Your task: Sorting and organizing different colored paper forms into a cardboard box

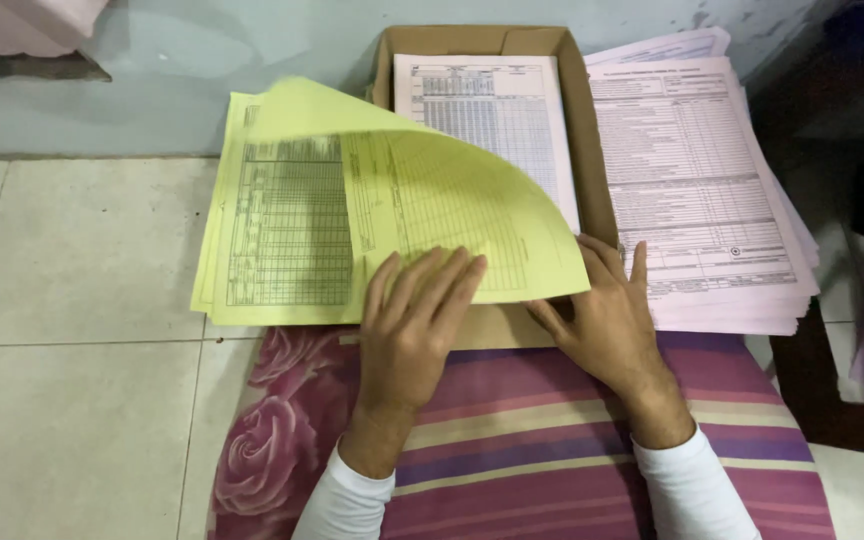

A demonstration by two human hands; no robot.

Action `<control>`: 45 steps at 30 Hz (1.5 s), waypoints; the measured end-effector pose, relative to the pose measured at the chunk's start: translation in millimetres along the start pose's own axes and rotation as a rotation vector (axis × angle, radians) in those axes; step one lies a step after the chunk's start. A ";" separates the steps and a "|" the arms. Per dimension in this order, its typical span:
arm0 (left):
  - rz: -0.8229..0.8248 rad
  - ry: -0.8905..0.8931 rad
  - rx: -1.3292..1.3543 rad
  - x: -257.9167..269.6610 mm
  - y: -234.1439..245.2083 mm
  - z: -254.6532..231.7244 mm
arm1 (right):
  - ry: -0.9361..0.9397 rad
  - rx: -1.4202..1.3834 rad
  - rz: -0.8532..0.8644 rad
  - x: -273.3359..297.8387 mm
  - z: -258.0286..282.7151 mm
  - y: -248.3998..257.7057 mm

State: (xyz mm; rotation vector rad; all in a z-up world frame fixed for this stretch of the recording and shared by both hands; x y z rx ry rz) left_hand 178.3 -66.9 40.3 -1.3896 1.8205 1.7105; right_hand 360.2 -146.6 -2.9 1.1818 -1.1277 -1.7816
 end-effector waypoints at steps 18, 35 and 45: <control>0.373 0.226 -0.001 11.5 -27.4 -2.8 | -0.069 -0.131 -0.299 8.7 -20.6 8.7; 0.474 0.336 0.001 17.3 -40.2 23.1 | -0.151 -0.289 -0.222 5.3 -79.5 59.6; 0.317 0.272 0.018 34.1 -52.9 33.5 | -0.456 -0.180 0.344 17.0 -113.8 29.1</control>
Point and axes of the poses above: each hand's wrist, its own x-axis away from the middle knuckle, its own y-axis out of the back of the hand, z = x × y, the point moved 7 cm from there along -x, towards the middle knuckle, and after that the axes turned 8 degrees about -z, right-handed, at the moved point
